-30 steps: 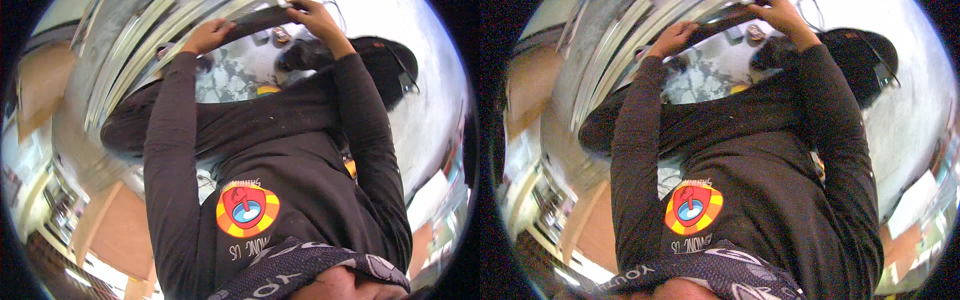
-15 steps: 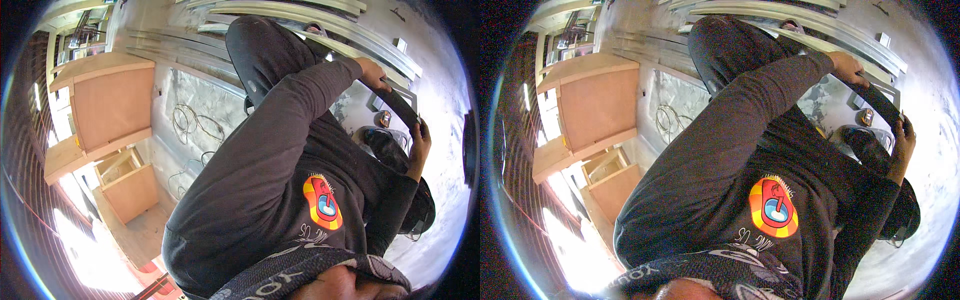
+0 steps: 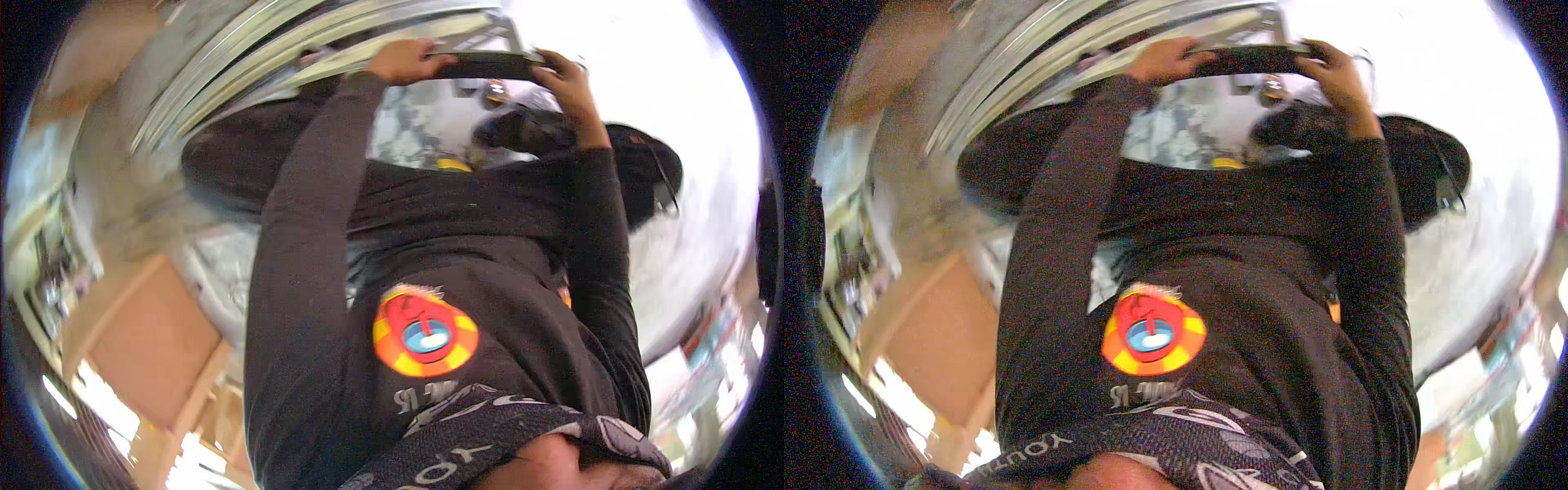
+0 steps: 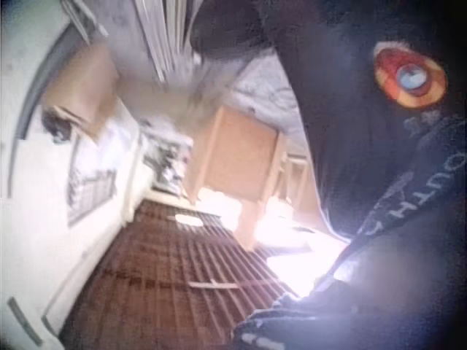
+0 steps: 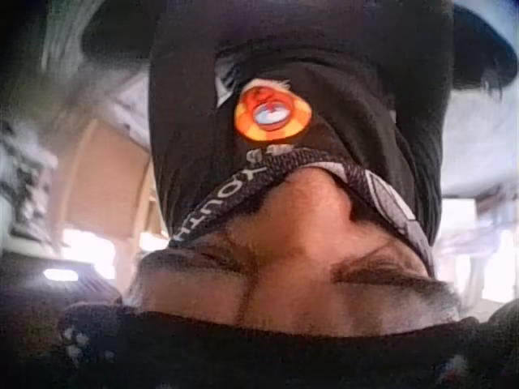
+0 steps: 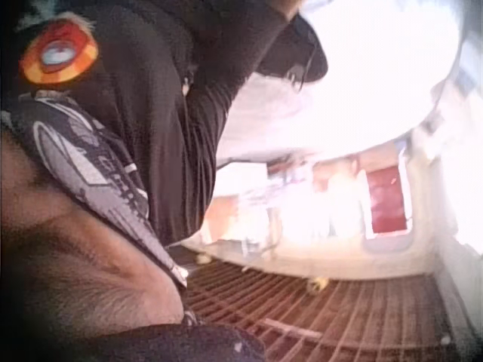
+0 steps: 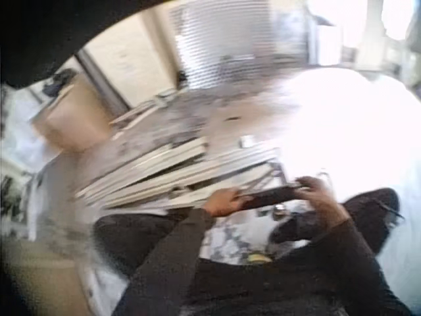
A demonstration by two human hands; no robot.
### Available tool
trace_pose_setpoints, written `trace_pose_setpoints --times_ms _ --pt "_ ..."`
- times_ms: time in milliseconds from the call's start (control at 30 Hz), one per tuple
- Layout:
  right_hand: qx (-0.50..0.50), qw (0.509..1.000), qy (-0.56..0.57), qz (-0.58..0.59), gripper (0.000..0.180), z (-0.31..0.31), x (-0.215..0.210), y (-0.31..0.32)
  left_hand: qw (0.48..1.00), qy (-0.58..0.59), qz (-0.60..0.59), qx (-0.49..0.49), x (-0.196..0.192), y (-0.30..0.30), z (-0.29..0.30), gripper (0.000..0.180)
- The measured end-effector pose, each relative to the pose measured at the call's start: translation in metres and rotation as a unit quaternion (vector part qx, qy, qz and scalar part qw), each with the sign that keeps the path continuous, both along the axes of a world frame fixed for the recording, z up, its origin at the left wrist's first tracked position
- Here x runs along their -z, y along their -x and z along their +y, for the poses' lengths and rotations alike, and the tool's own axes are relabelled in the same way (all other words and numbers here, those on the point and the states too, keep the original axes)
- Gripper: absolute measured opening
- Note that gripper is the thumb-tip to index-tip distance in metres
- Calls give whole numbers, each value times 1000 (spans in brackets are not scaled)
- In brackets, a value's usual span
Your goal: Using a speed square to mark or measure metal studs on a workshop floor.
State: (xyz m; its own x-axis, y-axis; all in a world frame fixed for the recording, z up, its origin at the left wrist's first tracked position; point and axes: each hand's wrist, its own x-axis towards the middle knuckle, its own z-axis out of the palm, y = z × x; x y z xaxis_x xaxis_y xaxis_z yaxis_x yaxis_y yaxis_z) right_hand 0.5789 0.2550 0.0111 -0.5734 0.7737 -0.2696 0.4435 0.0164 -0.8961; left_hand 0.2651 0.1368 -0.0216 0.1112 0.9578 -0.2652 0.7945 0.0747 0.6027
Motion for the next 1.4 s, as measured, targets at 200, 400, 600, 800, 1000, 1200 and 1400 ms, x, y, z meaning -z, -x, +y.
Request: trace_pose_setpoints --times_ms 200,400,600,800,1000,1200,1400 --pt "23 997 -70 -17 48 -1 -5 -9 999 22 -3 -26 0 2 5 73" --pt "221 974 -6 54 27 4 -39 -1 999 47 -18 -17 -3 2 8 68" --pt "207 973 -60 86 21 0 -64 17 999 13 -30 -6 10 8 8 64" --pt "80 964 -253 -27 16 -9 -64 26 999 11 -31 -8 18 13 6 67" --pt "59 955 -280 -79 17 -8 -59 27 999 20 -49 -7 9 9 7 61" --pt "73 953 -285 -75 17 -8 -59 28 999 -36 -23 -17 4 6 2 59" --pt "84 956 -271 -80 17 -6 -65 24 999 -25 -16 -17 0 3 3 63"
